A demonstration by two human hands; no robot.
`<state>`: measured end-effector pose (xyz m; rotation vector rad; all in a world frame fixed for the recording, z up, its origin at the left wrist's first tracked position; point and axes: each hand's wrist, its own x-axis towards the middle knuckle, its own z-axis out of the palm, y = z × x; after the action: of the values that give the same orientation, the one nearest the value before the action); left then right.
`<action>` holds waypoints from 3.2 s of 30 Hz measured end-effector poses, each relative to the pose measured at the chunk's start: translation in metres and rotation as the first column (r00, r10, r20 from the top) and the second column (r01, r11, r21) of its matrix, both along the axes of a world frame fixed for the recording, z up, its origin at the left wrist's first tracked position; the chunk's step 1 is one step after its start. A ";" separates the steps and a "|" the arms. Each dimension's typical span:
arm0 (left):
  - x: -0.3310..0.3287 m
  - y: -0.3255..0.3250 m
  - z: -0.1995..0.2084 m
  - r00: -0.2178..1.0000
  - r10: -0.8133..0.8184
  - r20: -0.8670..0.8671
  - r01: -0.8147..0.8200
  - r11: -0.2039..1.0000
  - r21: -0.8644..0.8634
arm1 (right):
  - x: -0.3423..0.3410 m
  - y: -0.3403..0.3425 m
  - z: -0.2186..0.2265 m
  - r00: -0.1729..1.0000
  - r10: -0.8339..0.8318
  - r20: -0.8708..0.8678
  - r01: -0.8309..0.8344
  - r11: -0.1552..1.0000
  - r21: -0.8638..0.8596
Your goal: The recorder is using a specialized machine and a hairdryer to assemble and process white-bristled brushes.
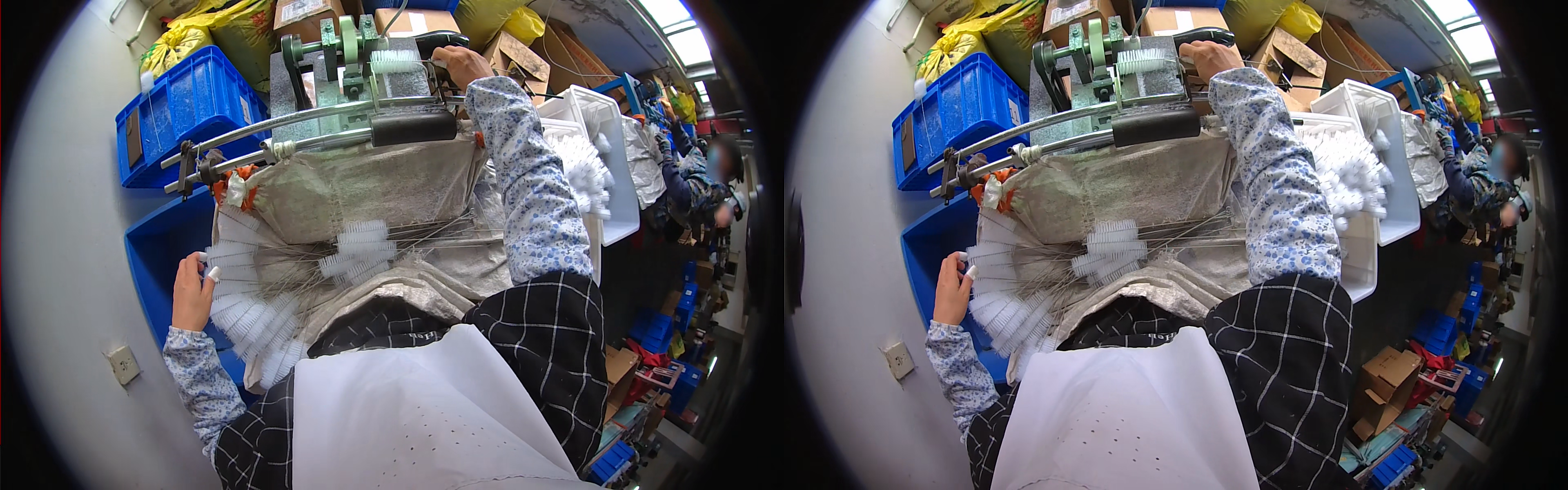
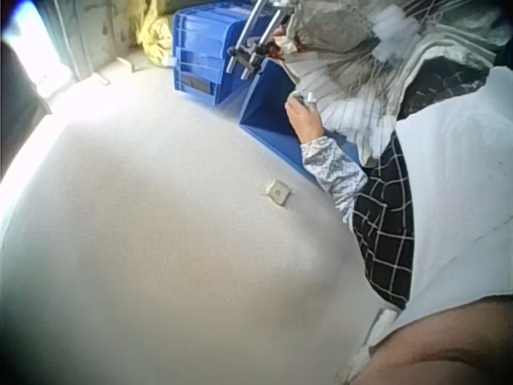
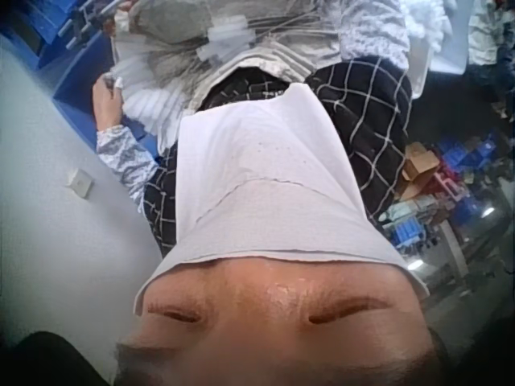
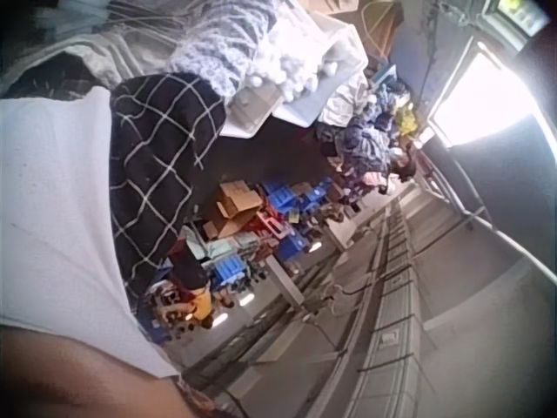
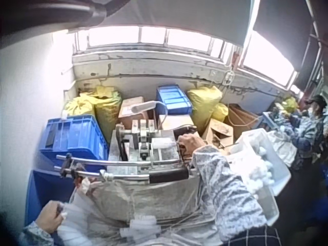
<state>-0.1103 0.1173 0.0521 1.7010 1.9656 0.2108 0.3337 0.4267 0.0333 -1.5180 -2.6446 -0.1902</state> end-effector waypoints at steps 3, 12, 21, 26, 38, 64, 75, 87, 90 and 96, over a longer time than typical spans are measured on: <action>-0.006 -0.009 -0.011 0.990 0.137 -0.018 -0.134 0.985 0.105 | 0.007 0.007 -0.005 0.991 0.118 0.059 -0.121 0.991 0.054; -0.026 -0.009 -0.045 0.905 0.295 0.305 -0.296 0.954 -0.047 | -0.023 -0.035 0.000 0.918 -0.281 -0.279 0.273 0.960 -0.070; -0.012 0.002 -0.039 0.886 0.279 0.371 -0.324 0.944 0.064 | -0.050 -0.045 -0.016 0.848 -0.286 -0.446 0.268 0.958 -0.104; -0.018 -0.002 -0.041 0.923 0.273 0.273 -0.301 0.951 0.069 | -0.073 -0.048 -0.017 0.856 -0.258 -0.448 0.252 0.965 -0.075; -0.020 0.014 -0.006 0.952 0.236 0.195 -0.299 0.854 0.427 | -0.130 -0.058 -0.008 0.880 -0.289 -0.377 0.268 0.957 -0.110; 0.073 0.073 0.026 0.556 -0.090 0.827 -0.292 0.909 0.296 | 0.045 0.012 -0.013 0.964 0.021 -0.264 -0.037 0.998 -0.056; 0.099 0.083 0.017 0.422 -0.078 0.903 -0.216 0.959 0.184 | 0.052 -0.099 0.064 0.883 -0.132 -0.451 -0.214 0.742 -0.636; 0.113 0.053 -0.031 0.842 -0.250 0.478 0.228 0.968 0.106 | -0.089 -0.151 0.047 0.829 -0.348 -0.438 -0.072 0.710 -0.700; 0.090 0.033 -0.053 0.849 -0.504 -0.161 0.522 0.846 0.104 | -0.052 -0.083 0.020 0.953 -0.105 -0.285 0.157 0.973 0.167; 0.074 0.027 -0.055 0.731 -0.605 -0.317 0.489 0.787 -0.375 | -0.057 -0.051 0.004 0.947 -0.292 -0.135 0.298 0.954 0.029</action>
<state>-0.0361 0.1447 -0.0033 2.1788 1.5414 -0.6718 0.2771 0.3758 0.0372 -1.8369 -2.2872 -0.1681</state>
